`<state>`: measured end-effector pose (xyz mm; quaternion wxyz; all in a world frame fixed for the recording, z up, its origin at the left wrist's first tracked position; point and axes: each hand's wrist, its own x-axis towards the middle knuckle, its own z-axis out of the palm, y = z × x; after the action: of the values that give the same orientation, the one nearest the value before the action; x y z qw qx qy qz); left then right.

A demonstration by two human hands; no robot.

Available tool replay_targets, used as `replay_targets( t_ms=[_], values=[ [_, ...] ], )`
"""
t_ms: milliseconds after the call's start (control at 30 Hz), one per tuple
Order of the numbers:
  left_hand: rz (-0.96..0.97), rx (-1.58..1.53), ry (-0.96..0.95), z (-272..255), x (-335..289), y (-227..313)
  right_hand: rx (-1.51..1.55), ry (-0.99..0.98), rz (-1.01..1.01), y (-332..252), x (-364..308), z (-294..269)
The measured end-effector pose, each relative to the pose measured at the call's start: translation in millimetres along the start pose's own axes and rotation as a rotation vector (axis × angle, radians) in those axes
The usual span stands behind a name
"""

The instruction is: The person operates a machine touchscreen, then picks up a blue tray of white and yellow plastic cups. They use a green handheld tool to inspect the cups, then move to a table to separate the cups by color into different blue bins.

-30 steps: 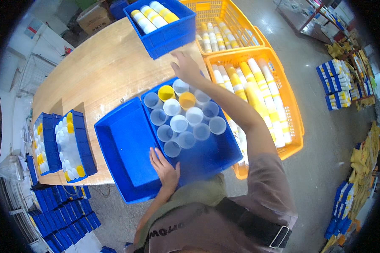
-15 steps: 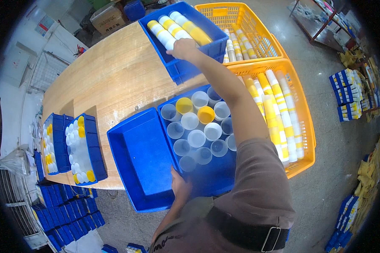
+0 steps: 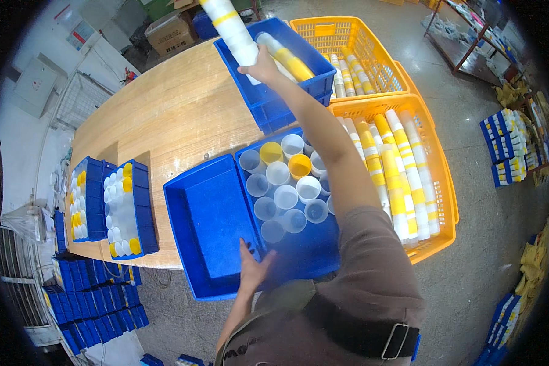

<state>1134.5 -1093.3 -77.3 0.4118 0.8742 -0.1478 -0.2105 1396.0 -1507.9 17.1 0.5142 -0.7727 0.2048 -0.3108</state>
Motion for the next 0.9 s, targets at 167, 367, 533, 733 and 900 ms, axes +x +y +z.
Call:
replay_targets(
  t_ms=[167,367,533,733,900],
  values=[
    [0.010,-0.281,0.142,-58,12,38,-0.041,-0.053,-0.320,-74,-97,-56],
    [-0.232,-1.426,-0.694,-96,-4,86,-0.137,-0.330,-0.450,-87,-322,-57],
    [-0.482,-1.381,-0.772,-92,-51,75,0.328,-0.017,0.171,-87,-453,-43],
    [-0.677,-1.195,-0.876,-86,-70,62,1.064,-0.149,0.836,-75,-495,-54],
    [-0.553,-0.941,-1.049,-93,-77,62,1.065,0.194,0.922,-46,-467,-84]
  ],
)
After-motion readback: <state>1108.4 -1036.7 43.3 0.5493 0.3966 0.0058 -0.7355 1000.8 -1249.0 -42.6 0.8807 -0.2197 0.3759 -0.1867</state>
